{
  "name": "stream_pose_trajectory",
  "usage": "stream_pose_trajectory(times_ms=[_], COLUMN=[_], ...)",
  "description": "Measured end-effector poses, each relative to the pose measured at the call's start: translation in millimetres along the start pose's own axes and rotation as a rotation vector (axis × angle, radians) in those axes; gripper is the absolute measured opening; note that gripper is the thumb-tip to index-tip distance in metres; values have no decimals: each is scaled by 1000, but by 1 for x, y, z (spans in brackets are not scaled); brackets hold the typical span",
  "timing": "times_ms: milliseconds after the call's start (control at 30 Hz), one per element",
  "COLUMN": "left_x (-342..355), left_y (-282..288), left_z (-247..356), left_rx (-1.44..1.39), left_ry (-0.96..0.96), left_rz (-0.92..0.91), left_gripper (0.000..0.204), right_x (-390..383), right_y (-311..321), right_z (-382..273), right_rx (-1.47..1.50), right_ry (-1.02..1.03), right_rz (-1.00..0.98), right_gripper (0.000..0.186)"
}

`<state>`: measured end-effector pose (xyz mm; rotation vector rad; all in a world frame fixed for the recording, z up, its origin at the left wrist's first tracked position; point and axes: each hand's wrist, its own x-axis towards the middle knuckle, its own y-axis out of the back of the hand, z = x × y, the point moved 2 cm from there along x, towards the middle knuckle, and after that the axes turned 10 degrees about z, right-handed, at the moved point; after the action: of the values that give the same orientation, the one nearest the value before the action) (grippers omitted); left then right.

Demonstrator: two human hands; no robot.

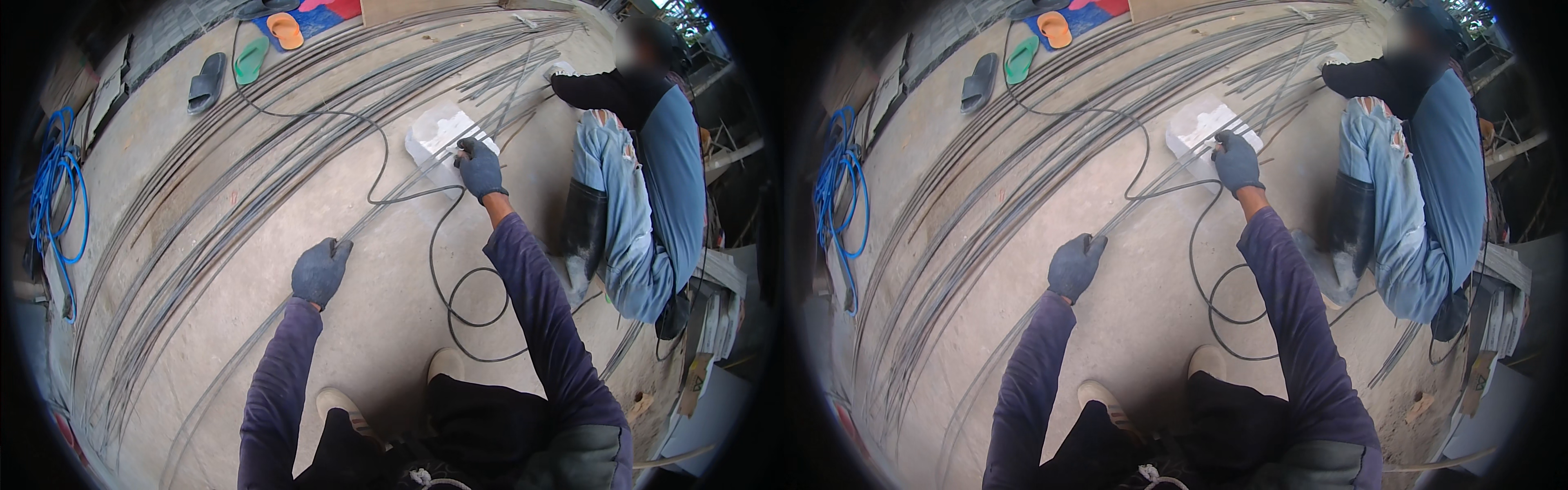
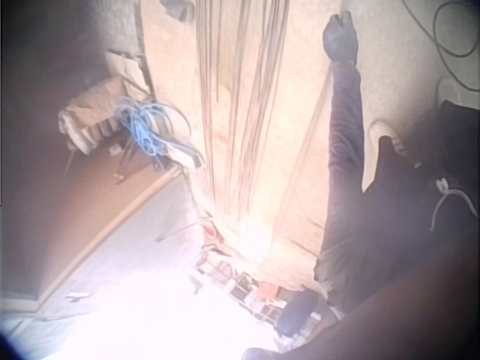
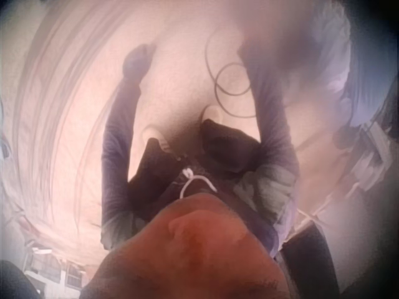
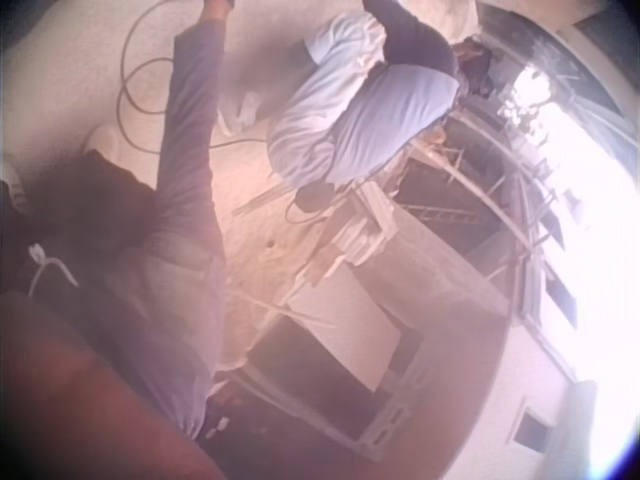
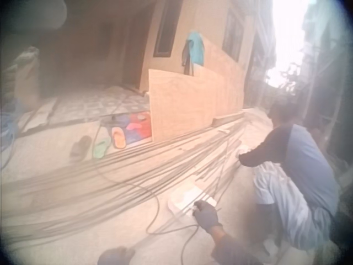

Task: The person kneels on the floor and holds metal rods in place while a coworker uses an angle grinder to cut them. The person repeatedly picks up new rods, positions them against a white block, and hands them to the coworker for cutting.

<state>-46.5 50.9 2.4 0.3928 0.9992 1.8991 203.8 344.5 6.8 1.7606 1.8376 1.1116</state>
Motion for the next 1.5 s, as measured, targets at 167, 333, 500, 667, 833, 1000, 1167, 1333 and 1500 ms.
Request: stream_pose_trajectory(times_ms=[167, 333, 500, 667, 833, 1000, 1167, 1333, 1500], left_x=[0, 0, 1, 1, 0, 1, 2, -1, -1], left_y=[0, -4, -5, -5, -2, -3, 2, 3, 5], left_z=[5, 2, 0, -4, 3, 1, 8, 8, 10], left_rx=[0, 11, 24, 13, 14, 14, 47, 51, 73], left_ry=[20, 5, -18, 2, 6, -11, 39, 53, 35], left_rz=[-27, 4, 16, 2, -9, 6, -58, -44, -72], left_gripper=[51, 51, 51, 50, 51, 52, 53, 53, 53], right_x=[-2, -4, -7, -28, -34, -23, -13, -8, -11], right_y=[2, -4, -3, 16, 27, 17, 5, -2, -1], right_z=[0, -5, -9, -7, 13, 25, 20, 22, 34], right_rx=[-3, -97, -172, -309, -37, 475, 768, 807, 934], right_ry=[97, 202, 262, 209, 69, -418, -580, -608, -618], right_rz=[102, 47, 11, -68, 60, -3, 33, 68, 56], right_gripper=[27, 29, 28, 29, 29, 32, 44, 44, 44])
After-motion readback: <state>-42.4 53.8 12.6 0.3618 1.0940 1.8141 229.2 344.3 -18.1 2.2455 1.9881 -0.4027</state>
